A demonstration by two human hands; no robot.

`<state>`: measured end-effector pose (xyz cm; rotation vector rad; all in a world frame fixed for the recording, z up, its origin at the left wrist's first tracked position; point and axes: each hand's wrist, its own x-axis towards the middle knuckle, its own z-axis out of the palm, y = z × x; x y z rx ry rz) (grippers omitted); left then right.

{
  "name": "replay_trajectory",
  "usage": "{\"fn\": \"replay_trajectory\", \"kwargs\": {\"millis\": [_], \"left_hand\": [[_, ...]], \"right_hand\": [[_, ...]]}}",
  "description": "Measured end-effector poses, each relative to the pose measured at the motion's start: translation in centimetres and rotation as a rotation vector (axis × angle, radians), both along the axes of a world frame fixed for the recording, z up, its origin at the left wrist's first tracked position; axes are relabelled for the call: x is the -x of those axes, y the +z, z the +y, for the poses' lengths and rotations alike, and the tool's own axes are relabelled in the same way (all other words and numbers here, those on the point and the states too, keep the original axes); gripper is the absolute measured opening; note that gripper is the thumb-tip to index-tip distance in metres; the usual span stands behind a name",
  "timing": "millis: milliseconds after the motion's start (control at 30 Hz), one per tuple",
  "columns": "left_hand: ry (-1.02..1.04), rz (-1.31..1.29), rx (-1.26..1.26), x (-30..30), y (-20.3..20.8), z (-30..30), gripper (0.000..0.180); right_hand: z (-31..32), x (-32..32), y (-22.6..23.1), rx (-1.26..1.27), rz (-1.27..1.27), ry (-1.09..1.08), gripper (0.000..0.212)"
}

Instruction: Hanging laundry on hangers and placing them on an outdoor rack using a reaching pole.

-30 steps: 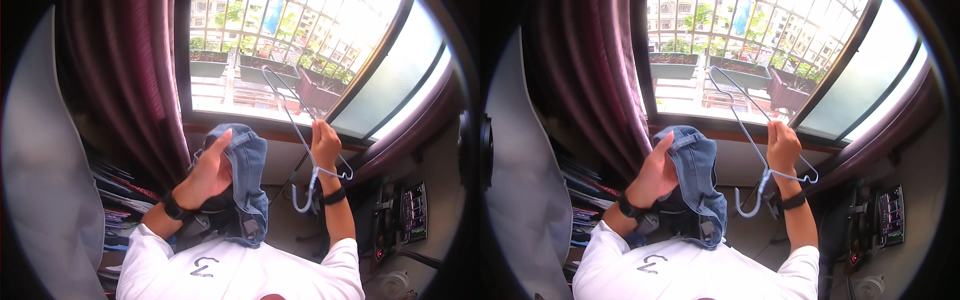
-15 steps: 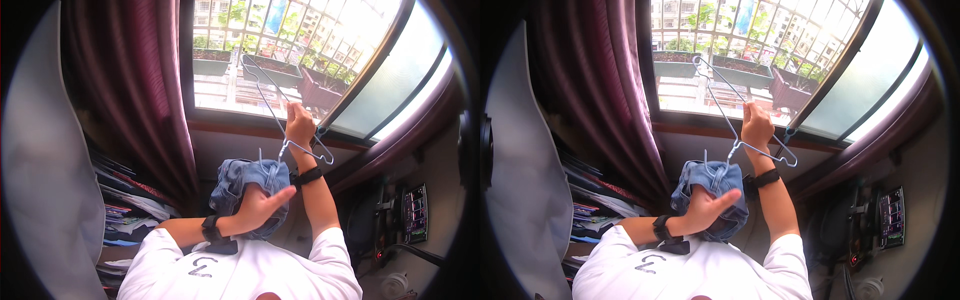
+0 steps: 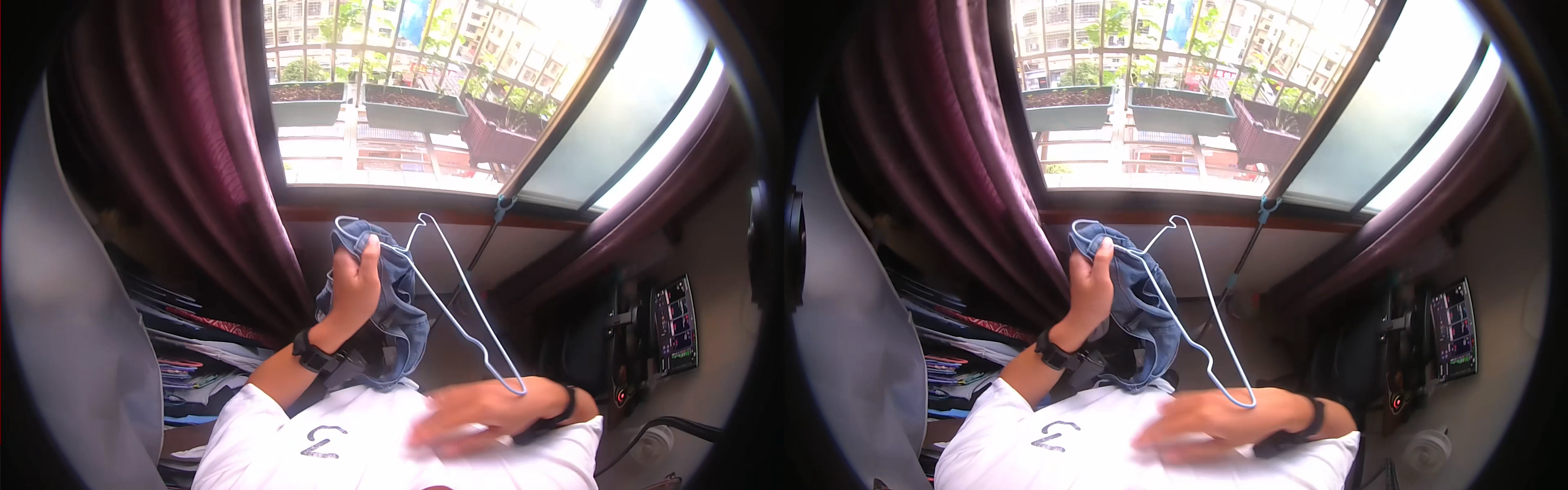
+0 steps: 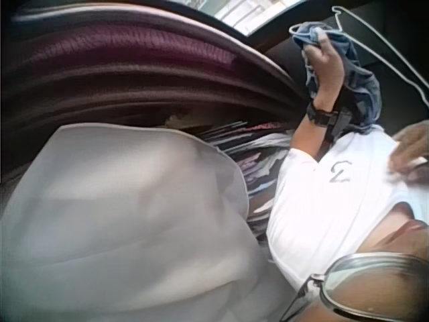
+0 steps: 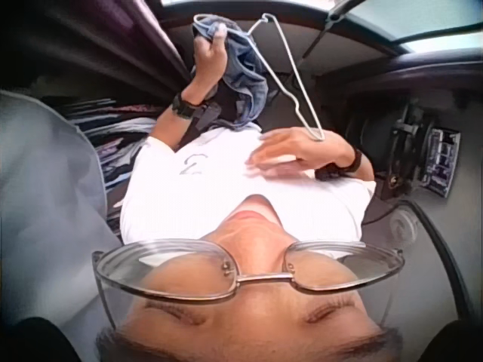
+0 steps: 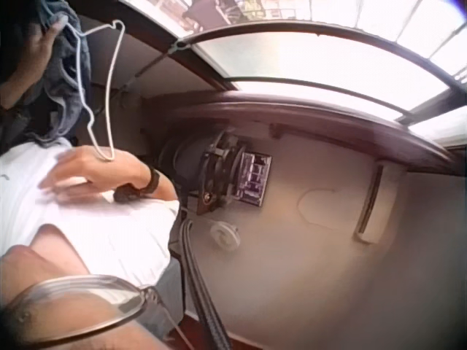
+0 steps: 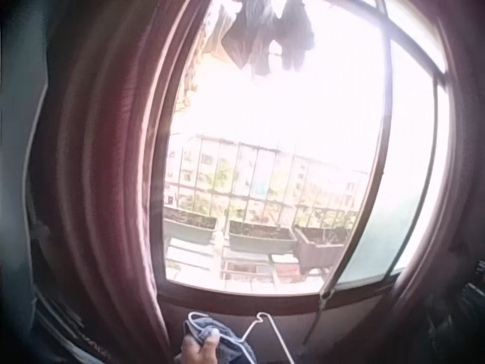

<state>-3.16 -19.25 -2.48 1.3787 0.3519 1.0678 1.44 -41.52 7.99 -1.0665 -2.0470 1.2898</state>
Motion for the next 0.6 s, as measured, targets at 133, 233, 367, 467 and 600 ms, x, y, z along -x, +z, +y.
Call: {"fn": "replay_trajectory", "kwargs": {"millis": [133,233,367,467,600], "left_hand": [[-0.075,-0.006,-0.007,0.3,1.5,2.7,0.016],[-0.163,-0.051,0.064,0.4,2.4,4.3,0.017],[-0.285,-0.101,0.179,0.4,2.5,5.3,0.013],[-0.26,-0.021,0.245,1.7,2.4,5.7,0.012],[-0.368,-0.047,0.268,1.8,2.9,4.7,0.011]], "right_hand": [[0.1,-4.2,5.4,-0.079,0.559,-0.22,0.049],[0.1,-6.5,6.7,0.003,0.706,0.218,0.066],[-1.9,-8.4,10.6,-0.141,0.71,0.428,0.059],[3.2,-9.2,5.4,-0.21,1.178,-0.119,0.048],[11.4,-8.2,-0.5,-0.72,-0.441,-0.67,0.04]]}}
